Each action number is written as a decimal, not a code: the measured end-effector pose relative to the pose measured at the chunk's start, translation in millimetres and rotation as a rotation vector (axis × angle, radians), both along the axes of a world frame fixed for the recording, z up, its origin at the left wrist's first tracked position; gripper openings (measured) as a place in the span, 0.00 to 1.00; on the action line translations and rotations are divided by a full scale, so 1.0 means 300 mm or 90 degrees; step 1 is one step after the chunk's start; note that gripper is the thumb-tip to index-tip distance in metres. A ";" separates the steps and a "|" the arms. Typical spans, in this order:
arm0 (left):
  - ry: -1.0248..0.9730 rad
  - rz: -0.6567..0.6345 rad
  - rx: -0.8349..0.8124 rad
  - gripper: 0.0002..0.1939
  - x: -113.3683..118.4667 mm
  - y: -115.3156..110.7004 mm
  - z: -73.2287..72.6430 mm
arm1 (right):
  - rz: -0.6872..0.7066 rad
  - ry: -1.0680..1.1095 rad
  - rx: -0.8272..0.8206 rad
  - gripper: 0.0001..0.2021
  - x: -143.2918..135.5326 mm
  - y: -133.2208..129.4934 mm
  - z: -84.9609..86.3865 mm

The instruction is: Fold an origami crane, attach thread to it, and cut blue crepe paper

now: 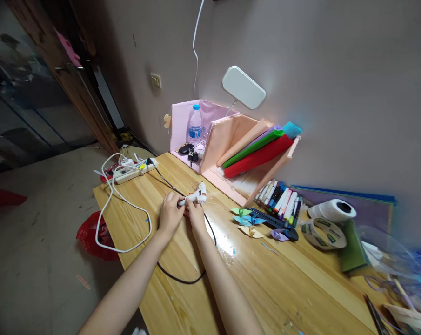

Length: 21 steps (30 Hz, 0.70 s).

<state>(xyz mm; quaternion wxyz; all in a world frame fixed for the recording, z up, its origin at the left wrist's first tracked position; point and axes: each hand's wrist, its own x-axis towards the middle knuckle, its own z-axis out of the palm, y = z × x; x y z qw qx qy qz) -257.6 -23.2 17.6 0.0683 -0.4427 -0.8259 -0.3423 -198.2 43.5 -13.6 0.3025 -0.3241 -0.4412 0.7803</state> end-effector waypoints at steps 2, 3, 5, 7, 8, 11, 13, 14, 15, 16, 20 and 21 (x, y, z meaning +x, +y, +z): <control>0.008 -0.002 0.006 0.03 0.006 -0.001 0.001 | 0.000 0.015 -0.037 0.13 0.009 -0.004 0.014; 0.012 -0.001 0.009 0.03 0.010 -0.002 0.002 | 0.000 0.025 -0.050 0.13 0.012 -0.006 0.020; 0.016 0.001 0.013 0.03 0.019 0.000 0.005 | -0.003 0.048 -0.071 0.12 0.019 -0.006 0.031; 0.012 -0.008 0.019 0.04 0.027 0.004 0.007 | -0.008 0.068 -0.088 0.11 0.024 -0.004 0.036; 0.010 -0.018 0.024 0.05 0.031 0.006 0.009 | -0.010 0.076 -0.095 0.10 0.026 -0.001 0.036; 0.010 -0.044 0.037 0.06 0.037 0.012 0.012 | -0.009 0.090 -0.107 0.11 0.030 0.005 0.034; 0.012 -0.049 0.038 0.06 0.040 0.013 0.014 | -0.006 0.093 -0.105 0.11 0.031 0.006 0.034; 0.011 -0.051 0.037 0.07 0.041 0.014 0.015 | -0.004 0.094 -0.100 0.11 0.031 0.006 0.035; 0.009 -0.054 0.034 0.08 0.043 0.015 0.016 | -0.002 0.094 -0.092 0.10 0.030 0.006 0.036; 0.007 -0.057 0.030 0.08 0.045 0.015 0.017 | 0.001 0.094 -0.082 0.10 0.030 0.005 0.037; -0.002 -0.045 0.004 0.06 0.047 0.017 0.017 | 0.010 0.073 -0.025 0.11 0.027 0.003 0.032; -0.012 -0.036 -0.005 0.06 0.045 0.017 0.015 | 0.008 0.063 -0.007 0.12 0.026 0.002 0.029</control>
